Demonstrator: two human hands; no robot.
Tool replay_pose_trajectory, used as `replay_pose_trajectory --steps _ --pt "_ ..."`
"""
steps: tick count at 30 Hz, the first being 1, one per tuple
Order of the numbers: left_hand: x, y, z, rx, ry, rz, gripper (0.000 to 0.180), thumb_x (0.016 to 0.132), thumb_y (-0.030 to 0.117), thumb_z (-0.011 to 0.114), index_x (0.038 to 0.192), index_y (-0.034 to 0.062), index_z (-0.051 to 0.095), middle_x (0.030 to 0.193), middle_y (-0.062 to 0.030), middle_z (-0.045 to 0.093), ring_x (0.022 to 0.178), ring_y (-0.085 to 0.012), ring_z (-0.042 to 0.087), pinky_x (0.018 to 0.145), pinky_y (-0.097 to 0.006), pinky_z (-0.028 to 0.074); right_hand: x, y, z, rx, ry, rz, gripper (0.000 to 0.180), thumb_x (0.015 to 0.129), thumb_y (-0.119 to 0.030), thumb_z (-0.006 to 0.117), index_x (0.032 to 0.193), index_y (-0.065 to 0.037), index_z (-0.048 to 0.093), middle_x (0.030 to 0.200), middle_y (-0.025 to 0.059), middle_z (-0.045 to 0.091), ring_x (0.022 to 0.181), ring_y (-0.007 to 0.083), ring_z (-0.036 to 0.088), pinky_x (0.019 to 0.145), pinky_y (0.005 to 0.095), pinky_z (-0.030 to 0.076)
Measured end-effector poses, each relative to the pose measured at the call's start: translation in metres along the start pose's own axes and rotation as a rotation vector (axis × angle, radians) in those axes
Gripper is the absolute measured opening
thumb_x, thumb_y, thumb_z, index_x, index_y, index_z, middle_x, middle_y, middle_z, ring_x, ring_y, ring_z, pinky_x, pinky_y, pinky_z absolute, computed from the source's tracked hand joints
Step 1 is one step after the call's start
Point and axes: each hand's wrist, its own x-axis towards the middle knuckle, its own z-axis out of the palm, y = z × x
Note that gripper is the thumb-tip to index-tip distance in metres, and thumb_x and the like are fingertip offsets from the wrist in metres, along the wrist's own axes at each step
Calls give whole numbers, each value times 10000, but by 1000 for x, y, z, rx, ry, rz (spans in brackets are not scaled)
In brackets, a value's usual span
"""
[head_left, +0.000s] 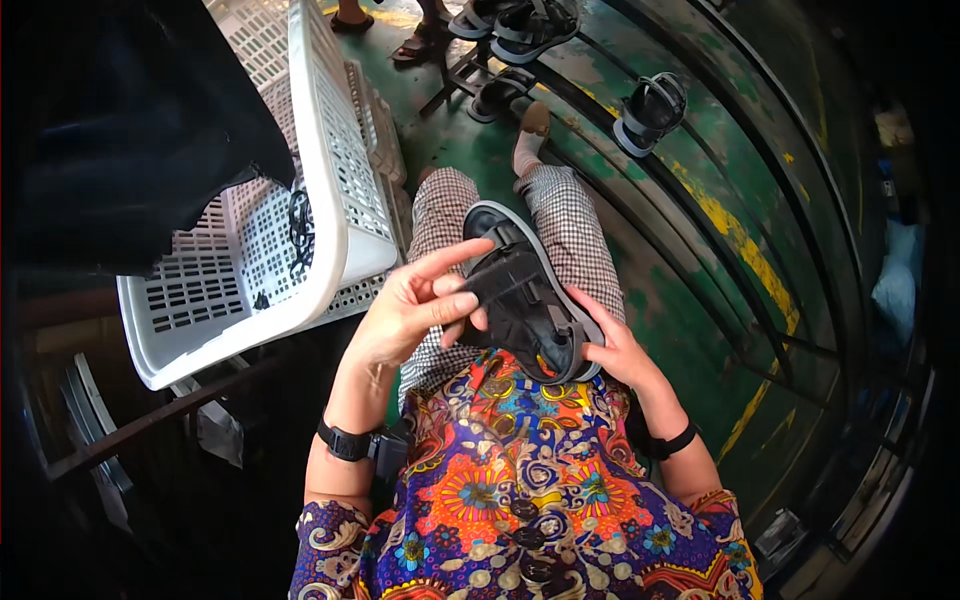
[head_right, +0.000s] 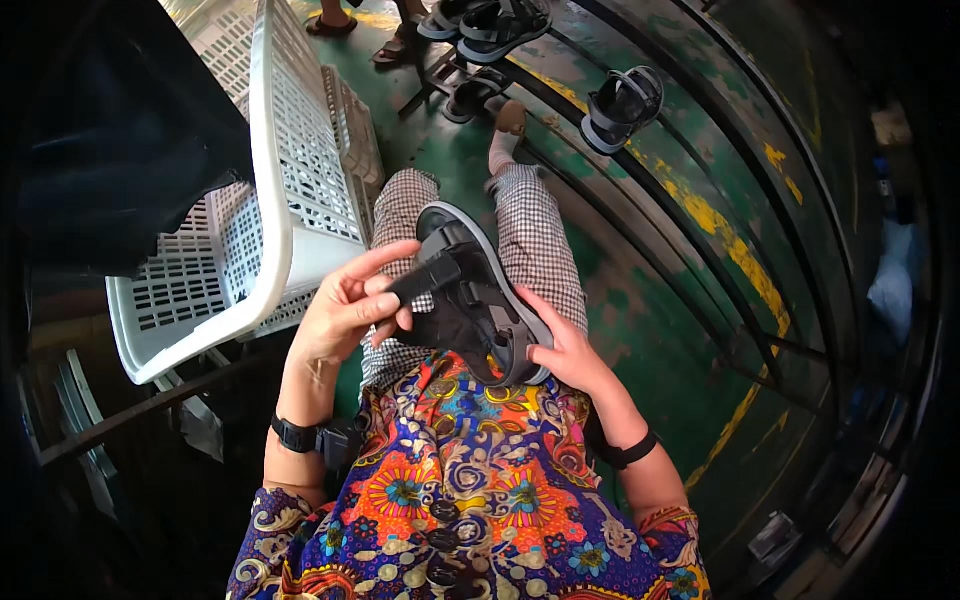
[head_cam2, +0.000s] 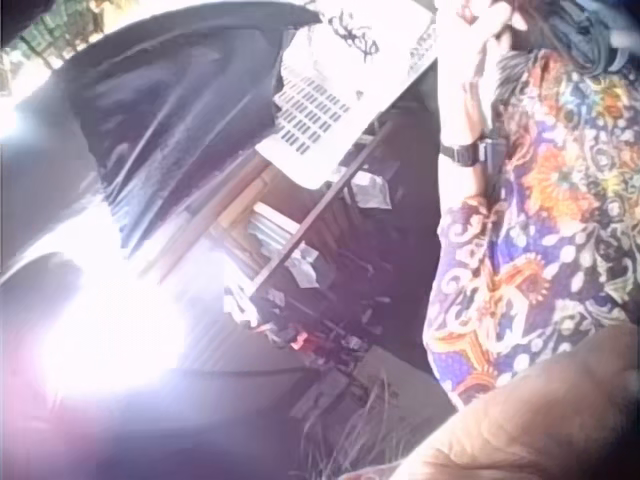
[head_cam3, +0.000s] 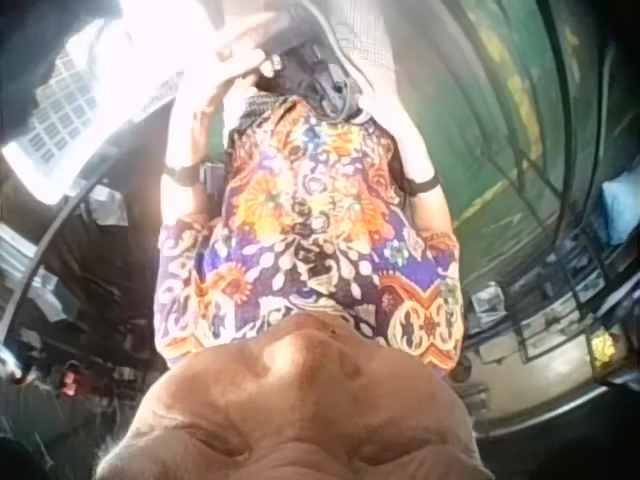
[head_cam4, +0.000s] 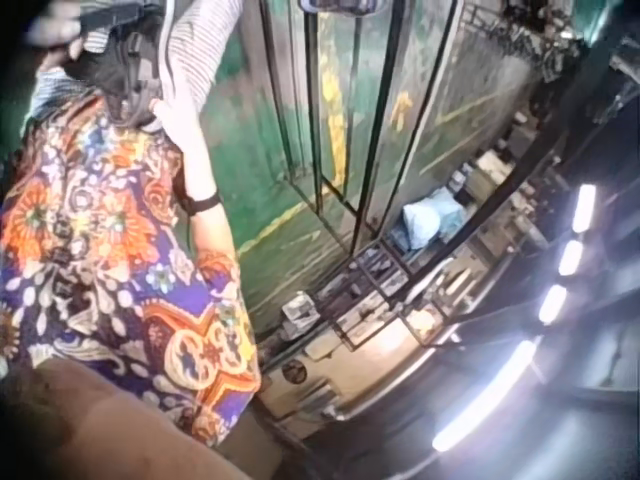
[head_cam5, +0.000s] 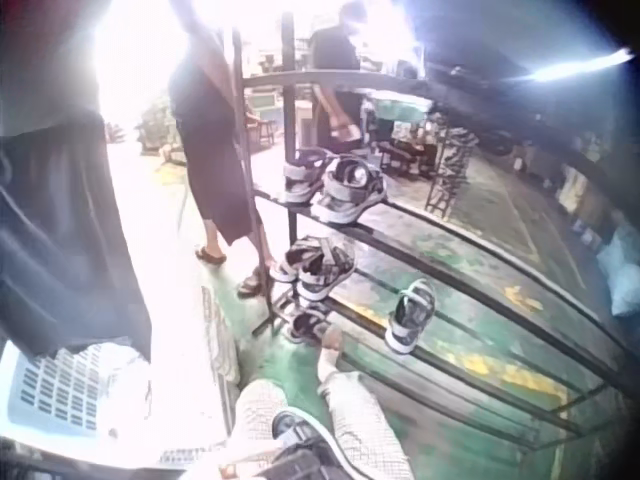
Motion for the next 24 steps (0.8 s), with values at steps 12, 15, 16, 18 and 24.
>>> replay_pose_trajectory --steps 12,15,16,18,24 --pt "-30 -25 -7 133 68 -219 319 880 111 647 1169 -16 606 708 -58 671 474 -33 467 447 -172 355 55 -30 -10 -243 -34 -157 484 837 -194 687 1285 -70 552 1185 55 592 998 151 569 834 288 468" --pt "-28 -27 -7 124 88 -211 309 878 107 648 1162 -12 611 703 -52 670 463 -30 460 436 -167 349 64 -38 -7 -311 -145 -122 417 780 -199 740 1172 -95 644 1034 30 595 856 127 553 726 262 484" --pt "-27 -27 -6 133 119 -219 317 877 109 651 1169 -9 609 712 -49 673 462 -28 459 431 -166 348 67 -40 -7 -303 -149 -119 417 780 -199 740 1172 -95 644 1034 30 595 856 127 553 726 262 484" --pt "-24 -28 -6 152 179 -234 334 873 112 656 1183 -3 603 731 -44 679 460 -25 456 422 -163 346 71 -41 -7 -511 -228 -132 426 760 -209 754 1160 -104 650 1026 22 583 850 127 561 710 268 490" --pt "-12 -33 -4 115 239 -211 342 884 129 645 1202 11 593 847 -65 697 547 -21 493 436 -158 356 69 -38 -1 -229 -146 -165 369 724 -112 760 1063 -40 632 1046 39 568 869 133 576 679 253 510"
